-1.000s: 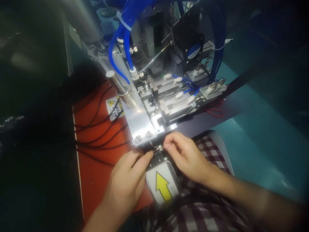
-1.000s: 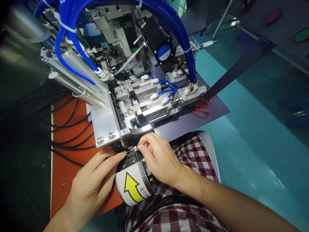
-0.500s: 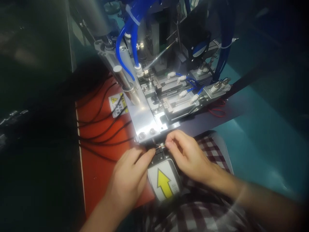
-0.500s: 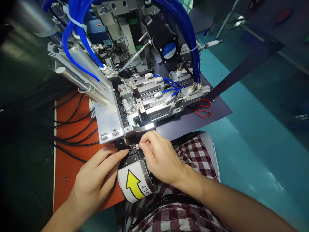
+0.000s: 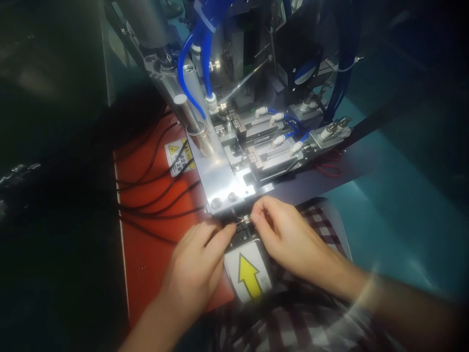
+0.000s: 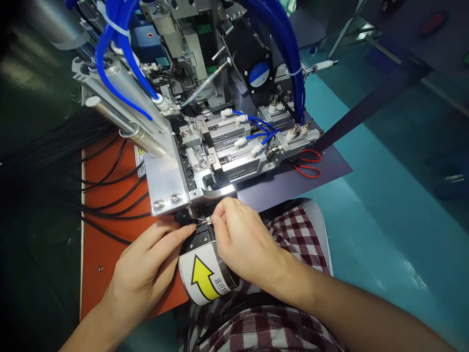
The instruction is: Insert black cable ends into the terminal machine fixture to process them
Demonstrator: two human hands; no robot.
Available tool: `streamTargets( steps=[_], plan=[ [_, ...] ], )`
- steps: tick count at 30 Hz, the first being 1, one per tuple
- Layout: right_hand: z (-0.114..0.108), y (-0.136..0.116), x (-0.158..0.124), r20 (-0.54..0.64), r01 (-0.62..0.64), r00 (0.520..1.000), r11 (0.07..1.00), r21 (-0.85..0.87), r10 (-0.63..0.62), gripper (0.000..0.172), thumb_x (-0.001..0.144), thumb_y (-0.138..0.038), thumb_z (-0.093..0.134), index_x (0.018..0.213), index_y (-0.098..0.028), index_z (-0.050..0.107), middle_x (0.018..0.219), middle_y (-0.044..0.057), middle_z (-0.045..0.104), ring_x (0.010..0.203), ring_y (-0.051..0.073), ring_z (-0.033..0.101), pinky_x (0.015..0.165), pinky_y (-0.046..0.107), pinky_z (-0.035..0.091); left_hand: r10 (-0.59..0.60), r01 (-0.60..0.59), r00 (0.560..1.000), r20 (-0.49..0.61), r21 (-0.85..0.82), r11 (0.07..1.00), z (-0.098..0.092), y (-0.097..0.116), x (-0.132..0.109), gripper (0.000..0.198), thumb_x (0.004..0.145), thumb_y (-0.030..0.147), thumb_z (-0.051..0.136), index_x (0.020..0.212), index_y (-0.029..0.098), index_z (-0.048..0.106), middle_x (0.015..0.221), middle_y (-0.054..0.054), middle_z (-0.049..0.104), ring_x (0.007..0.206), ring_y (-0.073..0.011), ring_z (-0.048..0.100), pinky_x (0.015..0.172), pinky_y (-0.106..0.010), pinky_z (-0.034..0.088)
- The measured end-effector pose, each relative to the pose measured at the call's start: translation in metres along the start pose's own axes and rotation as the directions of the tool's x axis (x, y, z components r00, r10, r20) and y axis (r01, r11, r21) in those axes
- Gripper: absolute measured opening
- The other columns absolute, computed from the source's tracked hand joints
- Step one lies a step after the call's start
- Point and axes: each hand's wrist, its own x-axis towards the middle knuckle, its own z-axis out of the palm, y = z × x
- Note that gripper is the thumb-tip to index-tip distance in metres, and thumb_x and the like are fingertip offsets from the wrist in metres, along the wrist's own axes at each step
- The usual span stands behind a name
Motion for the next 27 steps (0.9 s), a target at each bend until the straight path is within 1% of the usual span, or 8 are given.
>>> streamTargets(
  steps=[7, 12, 16, 17, 19, 22, 24, 27],
  plan=[
    [-0.002, -0.013, 0.0, 0.032, -0.022, 0.999, 0.966, -0.257, 0.031, 0.014, 0.092, -0.013, 0.042, 0.082, -0.017, 0.051, 0.079, 0.008, 0.061, 0.069, 0.022, 0.059, 0.065, 0.035, 0.044, -0.006, 0.006, 1.0, 0.002, 0.01, 1.0, -0.001, 0.0, -0.001, 0.03, 0.088, 0.002, 0.047, 0.113, 0.013, 0.059, 0.089, -0.007, 0.058, 0.08, -0.0173, 0.057, 0.066, -0.028, 0.05],
    [-0.004, -0.01, 0.005, 0.05, -0.078, 0.995, 0.992, -0.096, 0.083, 0.017, 0.091, -0.012, 0.047, 0.076, -0.019, 0.051, 0.079, 0.004, 0.064, 0.073, 0.019, 0.06, 0.066, 0.03, 0.044, 0.004, -0.004, 1.0, 0.005, 0.007, 1.0, -0.001, 0.001, 0.0, 0.029, 0.089, 0.003, 0.046, 0.112, 0.013, 0.06, 0.089, -0.007, 0.058, 0.081, -0.0171, 0.058, 0.066, -0.027, 0.05],
    [-0.009, 0.001, 0.005, 0.133, -0.161, 0.98, 0.982, 0.103, 0.147, 0.017, 0.092, -0.018, 0.048, 0.077, -0.019, 0.055, 0.068, -0.001, 0.063, 0.061, 0.015, 0.059, 0.058, 0.027, 0.044, 0.01, -0.01, 1.0, 0.003, 0.009, 1.0, 0.0, 0.001, 0.001, 0.028, 0.089, 0.004, 0.045, 0.111, 0.012, 0.061, 0.086, -0.007, 0.058, 0.079, -0.0166, 0.058, 0.065, -0.026, 0.051],
    [-0.01, 0.003, 0.004, 0.103, -0.142, 0.986, 0.983, 0.119, 0.13, 0.017, 0.092, -0.018, 0.048, 0.078, -0.019, 0.056, 0.068, -0.001, 0.062, 0.061, 0.015, 0.059, 0.059, 0.027, 0.044, 0.009, -0.009, 1.0, 0.004, 0.008, 1.0, 0.0, 0.001, 0.001, 0.028, 0.089, 0.004, 0.045, 0.111, 0.012, 0.061, 0.086, -0.007, 0.058, 0.078, -0.0164, 0.057, 0.064, -0.026, 0.051],
    [-0.01, 0.008, 0.0, -0.028, -0.033, 0.999, 0.995, 0.095, 0.036, 0.014, 0.092, -0.017, 0.05, 0.081, -0.018, 0.059, 0.074, 0.001, 0.063, 0.069, 0.015, 0.061, 0.065, 0.028, 0.046, 0.009, -0.009, 1.0, 0.001, 0.008, 1.0, 0.0, 0.0, 0.001, 0.027, 0.09, 0.004, 0.045, 0.11, 0.012, 0.061, 0.086, -0.007, 0.059, 0.077, -0.0164, 0.057, 0.064, -0.026, 0.051],
    [-0.007, 0.009, -0.005, -0.163, 0.172, 0.974, 0.983, 0.06, -0.16, 0.01, 0.09, -0.012, 0.053, 0.09, -0.018, 0.062, 0.086, 0.003, 0.065, 0.081, 0.016, 0.062, 0.074, 0.028, 0.048, 0.011, -0.011, 1.0, 0.001, 0.012, 1.0, -0.001, 0.0, 0.002, 0.027, 0.09, 0.006, 0.045, 0.11, 0.012, 0.062, 0.086, -0.007, 0.059, 0.079, -0.017, 0.058, 0.064, -0.026, 0.051],
    [-0.004, 0.006, -0.006, -0.18, 0.259, 0.953, 0.963, 0.07, -0.243, 0.009, 0.089, -0.013, 0.057, 0.094, -0.018, 0.063, 0.09, 0.004, 0.066, 0.084, 0.016, 0.063, 0.077, 0.027, 0.049, 0.01, -0.01, 1.0, 0.015, 0.015, 1.0, -0.001, 0.0, 0.002, 0.026, 0.091, 0.006, 0.045, 0.109, 0.012, 0.062, 0.086, -0.007, 0.059, 0.079, -0.017, 0.059, 0.065, -0.026, 0.052],
    [0.0, 0.001, -0.004, -0.155, 0.296, 0.946, 0.954, 0.055, -0.285, 0.005, 0.089, -0.016, 0.059, 0.09, -0.019, 0.063, 0.089, 0.004, 0.066, 0.082, 0.017, 0.063, 0.076, 0.029, 0.05, 0.006, -0.006, 1.0, 0.021, 0.017, 1.0, -0.002, 0.0, 0.002, 0.026, 0.091, 0.007, 0.044, 0.109, 0.013, 0.062, 0.086, -0.007, 0.06, 0.078, -0.0164, 0.059, 0.065, -0.026, 0.052]
  ],
)
